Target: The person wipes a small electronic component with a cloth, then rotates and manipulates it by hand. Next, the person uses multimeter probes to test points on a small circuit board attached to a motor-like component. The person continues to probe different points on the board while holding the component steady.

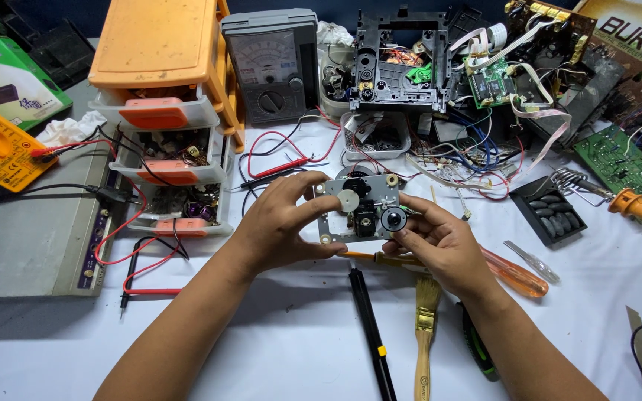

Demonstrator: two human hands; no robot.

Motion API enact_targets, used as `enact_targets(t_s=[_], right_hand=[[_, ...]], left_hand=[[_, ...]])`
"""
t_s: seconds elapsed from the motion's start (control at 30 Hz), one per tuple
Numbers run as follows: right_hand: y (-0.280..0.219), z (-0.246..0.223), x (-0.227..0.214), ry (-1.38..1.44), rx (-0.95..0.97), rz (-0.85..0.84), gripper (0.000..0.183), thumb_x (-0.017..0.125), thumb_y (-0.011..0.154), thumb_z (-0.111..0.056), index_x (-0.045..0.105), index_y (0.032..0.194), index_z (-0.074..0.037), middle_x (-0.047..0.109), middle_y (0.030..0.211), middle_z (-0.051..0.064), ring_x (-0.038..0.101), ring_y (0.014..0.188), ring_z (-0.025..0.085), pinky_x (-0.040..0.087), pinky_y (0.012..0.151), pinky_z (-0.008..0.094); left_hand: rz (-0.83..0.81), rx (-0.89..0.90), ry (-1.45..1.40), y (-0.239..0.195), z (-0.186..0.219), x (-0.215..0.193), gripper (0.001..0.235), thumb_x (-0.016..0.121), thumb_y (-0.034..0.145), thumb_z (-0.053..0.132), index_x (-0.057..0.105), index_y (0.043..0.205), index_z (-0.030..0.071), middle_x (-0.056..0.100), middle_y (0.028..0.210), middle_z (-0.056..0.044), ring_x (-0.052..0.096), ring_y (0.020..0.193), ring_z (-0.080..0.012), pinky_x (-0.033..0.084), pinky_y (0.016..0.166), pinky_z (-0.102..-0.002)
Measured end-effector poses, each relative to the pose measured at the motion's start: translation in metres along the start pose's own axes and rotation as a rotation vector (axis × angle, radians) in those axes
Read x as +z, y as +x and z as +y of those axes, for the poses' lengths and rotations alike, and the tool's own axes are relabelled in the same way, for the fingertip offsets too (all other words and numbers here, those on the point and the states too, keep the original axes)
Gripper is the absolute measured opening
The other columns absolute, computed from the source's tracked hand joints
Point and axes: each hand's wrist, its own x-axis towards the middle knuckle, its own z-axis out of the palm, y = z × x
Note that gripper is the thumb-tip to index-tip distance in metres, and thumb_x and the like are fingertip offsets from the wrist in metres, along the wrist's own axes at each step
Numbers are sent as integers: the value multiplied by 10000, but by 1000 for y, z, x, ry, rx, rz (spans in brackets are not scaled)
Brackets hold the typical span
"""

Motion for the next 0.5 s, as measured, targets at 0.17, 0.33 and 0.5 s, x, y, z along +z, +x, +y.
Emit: enact_targets(t_s=[0.17, 0.33, 0.5], right_hand=[[0, 2, -1, -13, -5, 6, 533, 599, 905, 58, 535, 1434, 42, 743, 854, 216, 765, 778, 245, 676, 723, 478], [1, 1, -1, -25, -3, 5, 536, 596, 898, 68, 538, 1431, 43, 743, 850, 224, 769, 775, 256, 676, 720, 488], [1, 3, -4, -38, -2, -10, 534, 589, 907, 61, 533, 1437, 32, 745, 864, 234, 767, 789, 257, 677, 726, 485]], left_hand=[[-13, 13, 17, 0, 2, -3, 669, 946, 695, 400, 625, 1276, 312, 626, 1223, -169, 657, 883, -308, 507, 752, -424], [-9, 28, 38, 2, 4, -6, 653, 948, 693, 419, 656, 1269, 324, 629, 1211, -169, 657, 872, -305, 510, 749, -418], [-2, 45, 46, 5, 9, -10, 646, 937, 708, 425, 671, 1287, 317, 641, 1188, -190, 663, 856, -319, 511, 741, -430]])
